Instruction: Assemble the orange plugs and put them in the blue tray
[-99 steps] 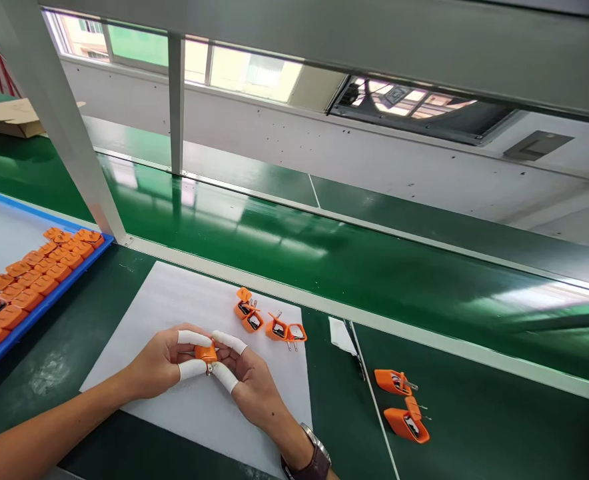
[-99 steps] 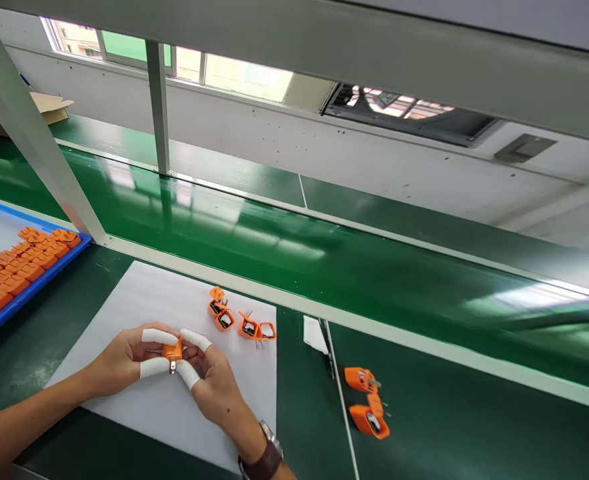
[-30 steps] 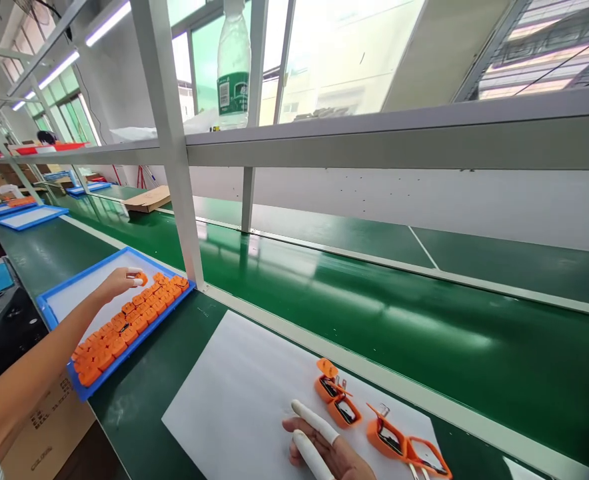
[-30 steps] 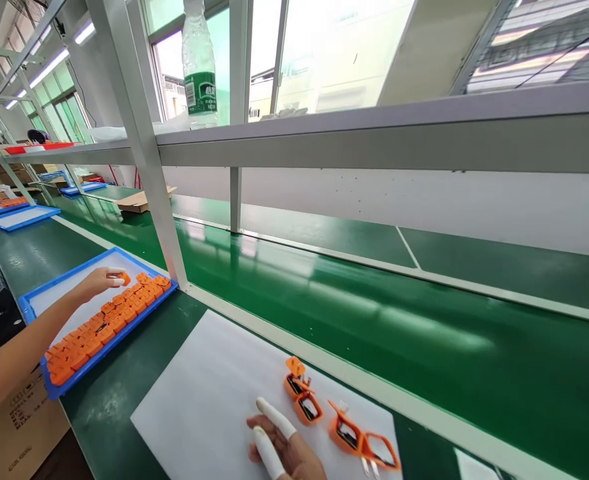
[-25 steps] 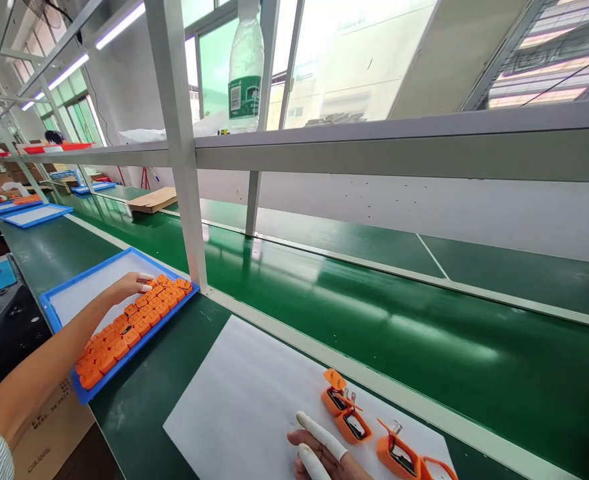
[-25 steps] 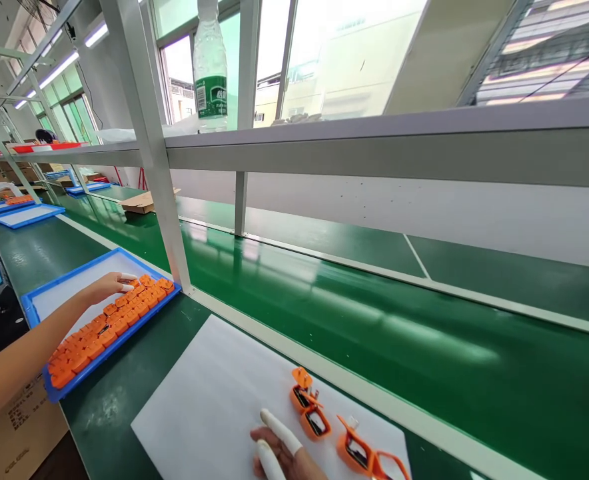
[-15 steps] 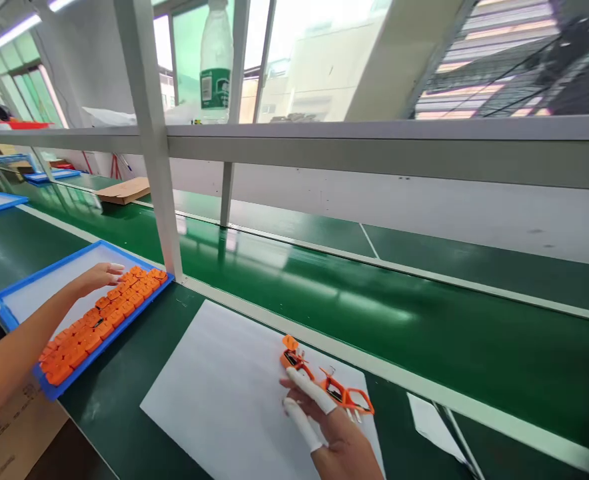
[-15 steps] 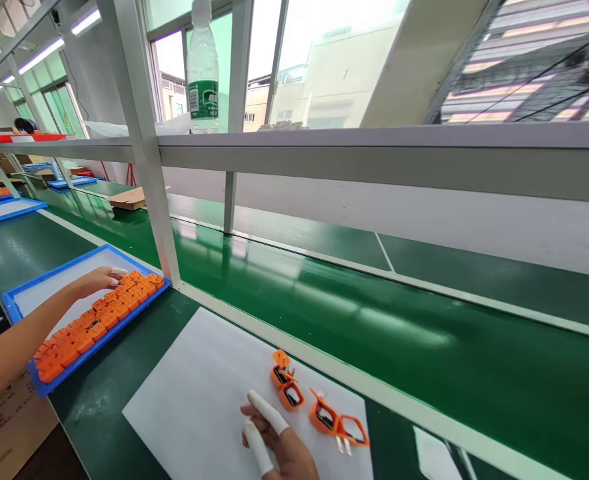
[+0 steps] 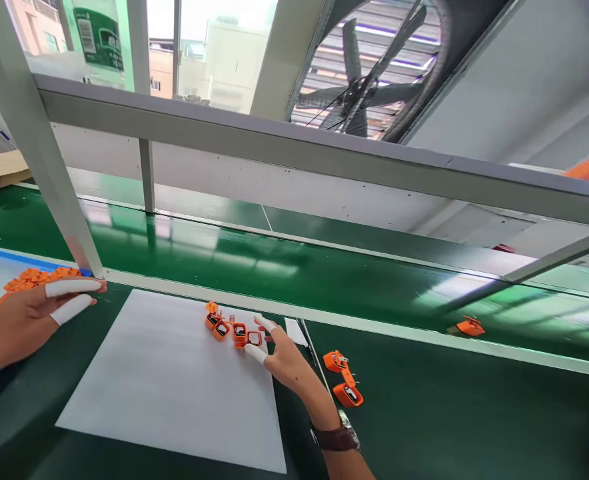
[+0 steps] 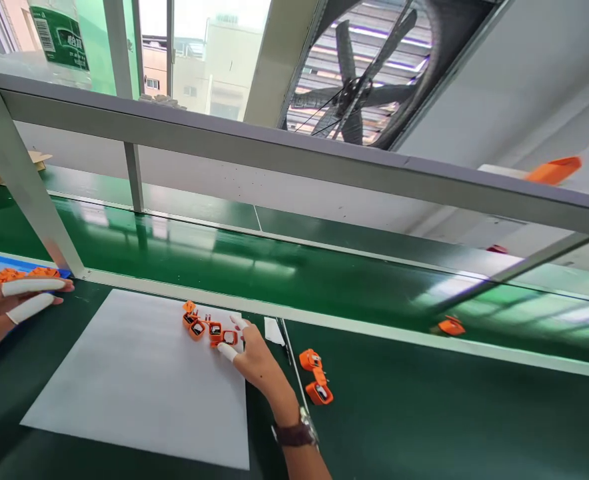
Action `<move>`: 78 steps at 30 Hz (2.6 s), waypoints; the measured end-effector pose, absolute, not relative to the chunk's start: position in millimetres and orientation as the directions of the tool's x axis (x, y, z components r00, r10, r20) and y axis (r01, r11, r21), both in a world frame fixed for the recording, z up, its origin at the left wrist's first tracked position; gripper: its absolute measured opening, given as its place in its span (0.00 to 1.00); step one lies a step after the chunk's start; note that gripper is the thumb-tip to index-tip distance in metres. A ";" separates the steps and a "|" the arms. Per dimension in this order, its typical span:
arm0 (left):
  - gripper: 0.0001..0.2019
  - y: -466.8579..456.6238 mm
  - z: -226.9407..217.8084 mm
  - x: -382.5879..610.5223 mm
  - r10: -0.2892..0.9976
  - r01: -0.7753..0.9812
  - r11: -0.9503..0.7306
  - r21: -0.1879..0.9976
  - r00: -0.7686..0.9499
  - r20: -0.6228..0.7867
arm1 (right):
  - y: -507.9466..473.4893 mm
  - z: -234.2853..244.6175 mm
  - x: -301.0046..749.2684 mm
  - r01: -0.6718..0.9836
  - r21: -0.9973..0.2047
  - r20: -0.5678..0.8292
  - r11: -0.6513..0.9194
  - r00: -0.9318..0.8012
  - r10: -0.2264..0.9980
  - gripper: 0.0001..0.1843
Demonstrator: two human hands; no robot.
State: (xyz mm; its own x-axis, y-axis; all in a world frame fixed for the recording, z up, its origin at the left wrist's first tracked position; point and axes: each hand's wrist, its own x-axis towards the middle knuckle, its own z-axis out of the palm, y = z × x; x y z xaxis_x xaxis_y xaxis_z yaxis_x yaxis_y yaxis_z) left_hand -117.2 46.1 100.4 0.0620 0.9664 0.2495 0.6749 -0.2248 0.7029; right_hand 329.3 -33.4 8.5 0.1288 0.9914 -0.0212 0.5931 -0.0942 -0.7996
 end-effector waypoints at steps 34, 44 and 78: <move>0.22 -0.2 -4.5 5.8 0.824 0.456 -0.503 0.734 0.510 0.248 | -34.9 -8.2 212.0 0.339 -0.831 0.395 0.441 -0.197 0.897 0.23; 0.14 5.0 1.4 9.1 0.818 0.052 0.124 0.991 0.560 -0.132 | -38.2 -18.3 209.1 0.082 -0.968 0.236 0.236 -0.011 0.972 0.14; 0.17 6.0 -7.5 4.9 0.760 -0.006 0.266 0.964 0.616 -0.206 | -38.6 -23.1 208.0 -0.132 -0.977 -0.135 -0.170 -0.240 0.961 0.25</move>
State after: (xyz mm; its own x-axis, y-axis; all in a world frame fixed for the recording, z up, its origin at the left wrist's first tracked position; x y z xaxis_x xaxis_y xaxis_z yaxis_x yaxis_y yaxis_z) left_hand 4.9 6.0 -7.5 0.6163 0.7601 -0.2059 -0.0064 0.2663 0.9639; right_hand 208.0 -38.6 -23.1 -0.2402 0.9613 -0.1348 -0.1316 -0.1698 -0.9766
